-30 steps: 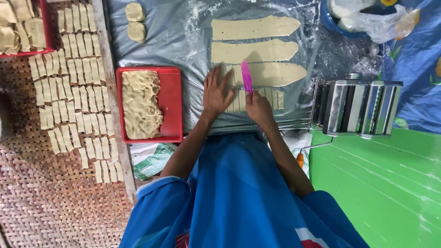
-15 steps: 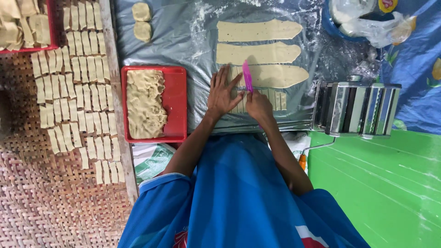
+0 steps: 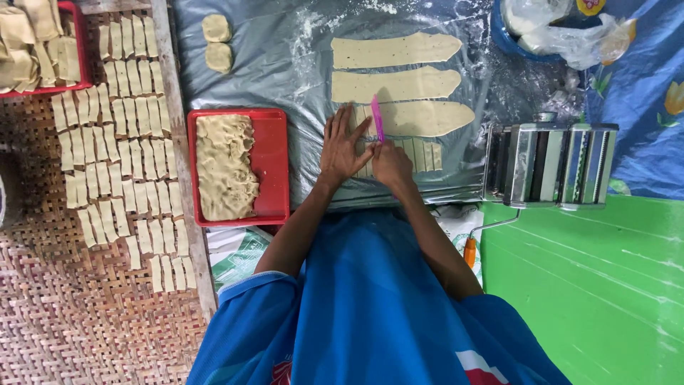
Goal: Cutting strips of flattened dough into smaller rectangular pieces using a plastic scraper.
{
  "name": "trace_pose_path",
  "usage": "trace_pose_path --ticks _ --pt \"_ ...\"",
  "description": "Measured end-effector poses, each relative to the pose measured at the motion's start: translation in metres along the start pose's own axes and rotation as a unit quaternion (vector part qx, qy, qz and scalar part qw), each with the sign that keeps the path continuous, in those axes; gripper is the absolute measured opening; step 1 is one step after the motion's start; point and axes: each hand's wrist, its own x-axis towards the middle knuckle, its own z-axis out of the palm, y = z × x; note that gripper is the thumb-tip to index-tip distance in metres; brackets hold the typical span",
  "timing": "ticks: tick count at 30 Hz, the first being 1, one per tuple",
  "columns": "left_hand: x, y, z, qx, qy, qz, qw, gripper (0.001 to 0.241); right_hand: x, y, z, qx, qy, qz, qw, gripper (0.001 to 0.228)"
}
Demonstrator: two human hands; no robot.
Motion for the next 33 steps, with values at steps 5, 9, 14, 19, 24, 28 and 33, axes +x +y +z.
trace_pose_path --ticks 5,9,14,19,24,28,33 --pt "-0.001 0.0 -0.001 -0.01 0.0 0.002 1.0 0.066 0.002 0.0 0.004 0.011 0.004 0.005 1.0 0.054" --pt "0.0 0.001 -0.002 -0.003 -0.002 -0.006 1.0 0.065 0.001 0.0 0.007 0.014 0.017 -0.013 1.0 0.051" --pt "0.0 0.002 -0.006 -0.009 -0.006 -0.007 1.0 0.061 -0.012 0.014 0.018 0.031 0.019 -0.017 0.999 0.05" --pt "-0.001 0.006 -0.011 -0.01 -0.003 -0.017 1.0 0.059 -0.041 0.028 0.019 0.055 0.018 -0.074 0.996 0.054" --pt "-0.002 0.001 -0.005 -0.021 -0.006 -0.021 1.0 0.059 -0.049 0.049 0.026 0.036 0.003 -0.101 0.994 0.054" --pt "-0.002 0.003 -0.011 -0.024 0.002 -0.026 0.999 0.056 -0.051 0.041 0.022 0.021 0.0 -0.111 0.994 0.053" --pt "-0.003 0.002 -0.009 -0.023 0.007 -0.018 1.0 0.057 -0.019 0.038 0.033 -0.003 0.002 -0.041 0.999 0.056"
